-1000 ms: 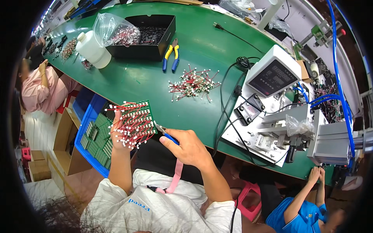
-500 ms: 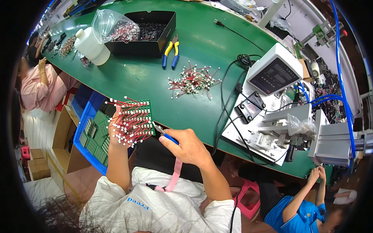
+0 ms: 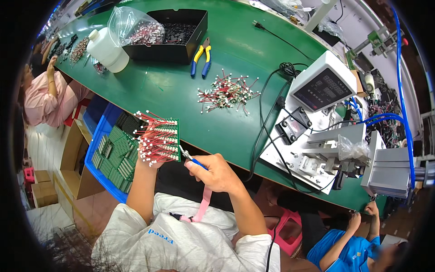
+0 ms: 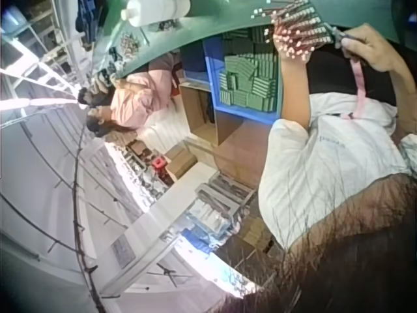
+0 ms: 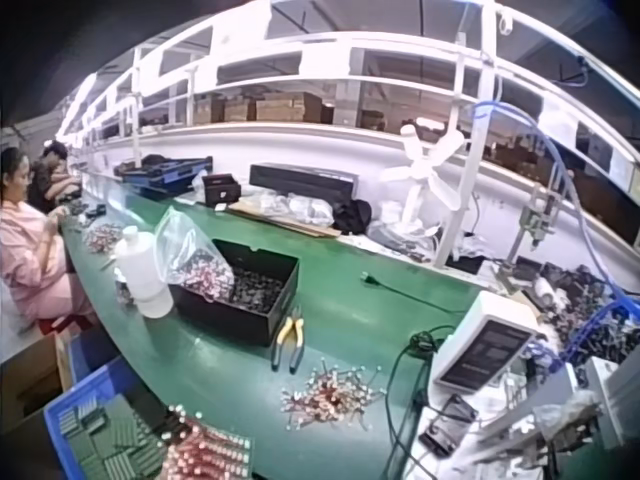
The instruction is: Assembling electronic components by cutting or stripping wires at a production workbench.
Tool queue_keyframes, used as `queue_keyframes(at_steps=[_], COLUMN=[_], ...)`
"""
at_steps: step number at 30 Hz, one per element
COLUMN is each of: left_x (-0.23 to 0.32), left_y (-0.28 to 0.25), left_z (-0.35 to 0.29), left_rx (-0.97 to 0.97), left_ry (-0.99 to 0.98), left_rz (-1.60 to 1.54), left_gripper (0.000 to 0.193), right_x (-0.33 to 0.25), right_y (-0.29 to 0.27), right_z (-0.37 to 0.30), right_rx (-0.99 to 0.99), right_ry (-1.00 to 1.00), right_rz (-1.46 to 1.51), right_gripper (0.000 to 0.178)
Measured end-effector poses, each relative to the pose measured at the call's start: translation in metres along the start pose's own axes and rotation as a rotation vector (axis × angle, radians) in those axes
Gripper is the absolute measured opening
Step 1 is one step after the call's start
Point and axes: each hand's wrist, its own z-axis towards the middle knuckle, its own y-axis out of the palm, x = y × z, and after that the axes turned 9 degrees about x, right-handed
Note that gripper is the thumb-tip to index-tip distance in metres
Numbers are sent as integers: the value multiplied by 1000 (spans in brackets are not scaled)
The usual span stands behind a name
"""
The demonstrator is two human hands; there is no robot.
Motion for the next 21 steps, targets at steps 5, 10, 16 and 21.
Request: queue_keyframes(at_steps=[5, 10, 16, 21], left_x=[-7, -12, -16, 3], left_y=[-5, -20, 0, -11], left_z=[6, 14, 17, 1], left_rx=[10, -67, -248, 24], left_ry=[-56, -71, -164, 50], left_rz=[-98, -135, -167, 106], left_gripper=[38, 40, 42, 39], right_x=[-2, -4, 4, 3], right_y=[2, 4, 6, 6], right_z=[0, 1, 1, -2], right_rx=[-53, -87, -71, 91], right_ry=[24, 39, 40, -37], right_rz=[120, 223, 381, 250], right_gripper=[23, 23, 24, 24])
